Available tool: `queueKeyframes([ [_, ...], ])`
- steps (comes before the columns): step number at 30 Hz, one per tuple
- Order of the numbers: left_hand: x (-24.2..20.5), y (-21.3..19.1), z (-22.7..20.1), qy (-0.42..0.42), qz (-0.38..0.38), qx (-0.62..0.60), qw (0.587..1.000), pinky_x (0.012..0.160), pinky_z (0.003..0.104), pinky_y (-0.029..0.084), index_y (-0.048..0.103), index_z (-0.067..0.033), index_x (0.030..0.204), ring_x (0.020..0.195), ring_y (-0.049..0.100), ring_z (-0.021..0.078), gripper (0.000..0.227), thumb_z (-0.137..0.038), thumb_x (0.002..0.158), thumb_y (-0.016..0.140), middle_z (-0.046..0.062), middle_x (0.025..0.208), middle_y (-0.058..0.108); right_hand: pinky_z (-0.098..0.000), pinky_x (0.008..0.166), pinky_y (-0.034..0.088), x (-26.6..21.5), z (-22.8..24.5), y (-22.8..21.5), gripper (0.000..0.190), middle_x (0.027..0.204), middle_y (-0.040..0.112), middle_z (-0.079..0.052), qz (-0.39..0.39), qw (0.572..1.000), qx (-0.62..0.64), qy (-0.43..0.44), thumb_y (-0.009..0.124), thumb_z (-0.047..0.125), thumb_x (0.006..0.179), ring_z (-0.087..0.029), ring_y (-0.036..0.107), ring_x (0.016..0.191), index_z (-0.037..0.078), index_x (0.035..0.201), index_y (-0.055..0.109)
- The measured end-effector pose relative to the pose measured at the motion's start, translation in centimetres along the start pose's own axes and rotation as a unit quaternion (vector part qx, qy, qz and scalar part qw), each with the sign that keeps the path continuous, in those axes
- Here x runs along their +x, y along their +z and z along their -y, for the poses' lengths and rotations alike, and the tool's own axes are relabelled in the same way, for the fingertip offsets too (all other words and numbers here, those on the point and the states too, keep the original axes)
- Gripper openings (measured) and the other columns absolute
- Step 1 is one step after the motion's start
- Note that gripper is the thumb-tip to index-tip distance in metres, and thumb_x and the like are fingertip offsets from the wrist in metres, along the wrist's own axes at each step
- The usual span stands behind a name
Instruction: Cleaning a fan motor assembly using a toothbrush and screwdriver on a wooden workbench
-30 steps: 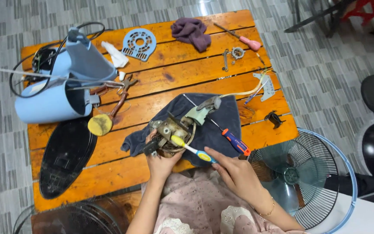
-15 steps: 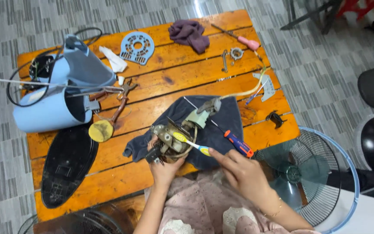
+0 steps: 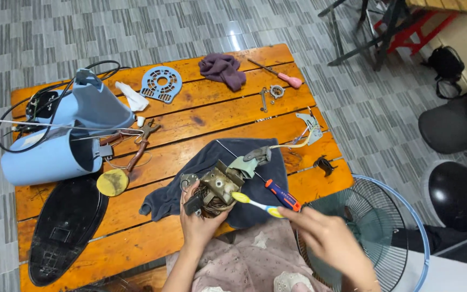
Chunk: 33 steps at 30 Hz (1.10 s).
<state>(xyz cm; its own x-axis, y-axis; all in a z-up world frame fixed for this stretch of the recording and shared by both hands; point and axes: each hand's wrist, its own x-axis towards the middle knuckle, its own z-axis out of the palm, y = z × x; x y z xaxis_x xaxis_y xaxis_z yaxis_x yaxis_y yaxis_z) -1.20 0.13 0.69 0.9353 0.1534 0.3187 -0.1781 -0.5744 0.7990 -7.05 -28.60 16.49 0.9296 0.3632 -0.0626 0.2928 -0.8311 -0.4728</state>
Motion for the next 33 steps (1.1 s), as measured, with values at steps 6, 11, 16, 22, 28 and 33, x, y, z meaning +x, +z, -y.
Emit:
queueKeyframes([
  [6, 1.2, -0.1, -0.2, -0.014, -0.001, -0.018, 1.0, 0.113, 0.041, 0.045, 0.057, -0.001, 0.136, 0.128, 0.06, 0.0325, 0.094, -0.044, 0.062, 0.094, 0.017, 0.137, 0.062, -0.0309, 0.071, 0.053, -1.7, -3.3, -2.2, 0.034, 0.106, 0.075, 0.003, -0.094, 0.99, -0.006, 0.108, 0.052, 0.03, 0.1, -0.017, 0.076, 0.09, 0.02, 0.129, 0.067],
  [11, 0.9, -0.8, 0.8, -0.041, -0.018, -0.052, 0.998, 0.116, 0.04, 0.042, 0.053, 0.0009, 0.137, 0.13, 0.058, 0.0324, 0.094, -0.033, 0.06, 0.095, 0.018, 0.137, 0.059, -0.0301, 0.058, 0.038, -3.2, -6.1, 1.0, 0.028, 0.069, 0.053, 0.0, -0.352, 0.922, 0.077, 0.138, 0.054, 0.036, 0.102, -0.015, 0.048, 0.055, 0.012, 0.087, 0.06],
  [16, 0.0, -0.6, 1.1, -0.057, -0.025, -0.079, 0.995, 0.12, 0.041, 0.038, 0.048, 0.0027, 0.138, 0.132, 0.053, 0.0318, 0.097, -0.026, 0.058, 0.095, 0.019, 0.137, 0.053, -0.026, 0.038, 0.026, 1.5, -6.8, 1.0, 0.046, 0.053, 0.026, -0.001, -0.656, 0.692, 0.259, -0.153, 0.049, 0.05, 0.109, -0.011, 0.025, 0.039, 0.018, 0.081, 0.033],
  [22, -1.4, -0.2, 2.4, -0.044, -0.052, -0.09, 0.994, 0.12, 0.042, 0.038, 0.047, 0.0026, 0.138, 0.133, 0.053, 0.0316, 0.094, -0.026, 0.062, 0.093, 0.019, 0.138, 0.053, -0.0371, 0.082, 0.049, 4.4, -8.2, 3.9, 0.032, 0.088, 0.066, -0.011, -0.38, 0.83, 0.409, -0.003, 0.05, 0.018, 0.099, -0.023, 0.062, 0.086, 0.004, 0.075, 0.066],
  [28, -2.3, 1.0, 7.0, -0.051, -0.087, 0.015, 0.995, 0.124, 0.039, 0.03, 0.049, 0.0004, 0.143, 0.14, 0.048, 0.0321, 0.104, -0.036, 0.057, 0.096, 0.019, 0.147, 0.053, -0.0446, 0.069, 0.052, 5.5, -7.3, 8.8, 0.018, 0.086, 0.07, -0.003, 0.127, 0.988, 0.049, -0.069, 0.062, 0.034, 0.094, -0.029, 0.069, 0.083, 0.019, 0.082, 0.062],
  [33, -2.6, 1.1, 8.0, -0.084, -0.08, -0.023, 0.993, 0.125, 0.041, 0.027, 0.043, 0.0019, 0.147, 0.143, 0.045, 0.033, 0.105, -0.031, 0.061, 0.095, 0.021, 0.151, 0.049, -0.0449, 0.067, 0.045, 4.8, -6.2, 9.9, 0.024, 0.082, 0.067, -0.008, 0.097, 0.979, 0.126, -0.124, 0.054, 0.031, 0.103, -0.034, 0.067, 0.081, 0.013, 0.087, 0.059],
])
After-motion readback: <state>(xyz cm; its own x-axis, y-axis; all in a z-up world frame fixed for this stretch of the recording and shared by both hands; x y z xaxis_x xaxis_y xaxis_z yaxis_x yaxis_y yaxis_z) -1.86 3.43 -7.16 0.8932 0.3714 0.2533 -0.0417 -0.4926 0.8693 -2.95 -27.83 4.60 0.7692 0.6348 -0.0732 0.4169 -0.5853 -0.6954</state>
